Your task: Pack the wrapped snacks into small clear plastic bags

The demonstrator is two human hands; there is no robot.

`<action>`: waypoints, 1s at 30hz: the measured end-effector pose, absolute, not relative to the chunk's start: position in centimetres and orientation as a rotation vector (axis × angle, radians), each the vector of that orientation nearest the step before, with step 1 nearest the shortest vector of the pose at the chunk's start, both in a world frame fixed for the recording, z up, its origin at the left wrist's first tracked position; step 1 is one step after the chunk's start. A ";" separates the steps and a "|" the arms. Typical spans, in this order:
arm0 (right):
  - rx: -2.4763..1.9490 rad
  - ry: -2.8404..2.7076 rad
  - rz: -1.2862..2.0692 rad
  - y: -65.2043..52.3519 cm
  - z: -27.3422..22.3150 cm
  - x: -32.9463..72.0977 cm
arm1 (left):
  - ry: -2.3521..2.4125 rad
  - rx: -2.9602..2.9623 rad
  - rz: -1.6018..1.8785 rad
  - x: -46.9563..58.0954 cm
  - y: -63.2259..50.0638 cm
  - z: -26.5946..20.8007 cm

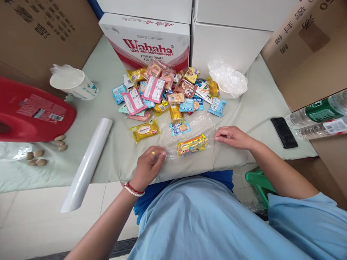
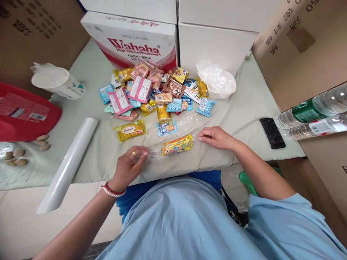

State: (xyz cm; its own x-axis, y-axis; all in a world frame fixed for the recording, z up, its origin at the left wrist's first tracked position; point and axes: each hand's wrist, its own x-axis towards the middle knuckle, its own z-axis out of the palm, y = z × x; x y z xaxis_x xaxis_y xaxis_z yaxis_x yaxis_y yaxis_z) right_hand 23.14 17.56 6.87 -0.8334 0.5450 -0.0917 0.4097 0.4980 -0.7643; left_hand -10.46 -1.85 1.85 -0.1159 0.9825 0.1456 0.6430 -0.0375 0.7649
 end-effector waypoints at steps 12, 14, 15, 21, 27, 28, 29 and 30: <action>-1.317 -2.773 0.460 20.6 5.1 19.0 | 2.596 1.656 1.234 -9.4 -0.8 1.6; -1.193 -2.783 0.386 21.3 5.8 17.3 | 2.590 1.816 1.325 -8.0 -2.2 3.1; -1.112 -2.805 0.384 21.6 5.9 16.3 | 2.490 1.949 1.309 -7.1 -2.8 3.7; -0.970 -2.945 0.396 22.1 4.5 9.6 | 2.003 2.260 0.597 -2.4 -1.4 3.8; -0.978 -2.986 0.651 23.0 5.4 8.4 | 2.068 2.062 0.220 -2.0 0.9 2.7; -0.900 -2.955 0.716 23.0 6.0 8.8 | 2.064 2.033 0.197 -2.0 1.0 2.9; -0.797 -2.921 0.770 22.9 6.5 9.4 | 2.055 2.006 0.175 -2.0 1.1 3.1; -0.683 -2.887 0.806 22.5 7.0 10.0 | 2.044 1.984 0.153 -1.9 1.2 3.4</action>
State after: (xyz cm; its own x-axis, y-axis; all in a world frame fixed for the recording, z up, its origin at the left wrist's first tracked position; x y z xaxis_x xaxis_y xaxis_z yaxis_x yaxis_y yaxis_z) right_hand 9.98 22.52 7.02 -0.8990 0.4345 -0.0537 0.3995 0.7639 -0.5069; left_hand -1.94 1.16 3.38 -0.0115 0.9913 -0.1308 0.9607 0.0472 0.2736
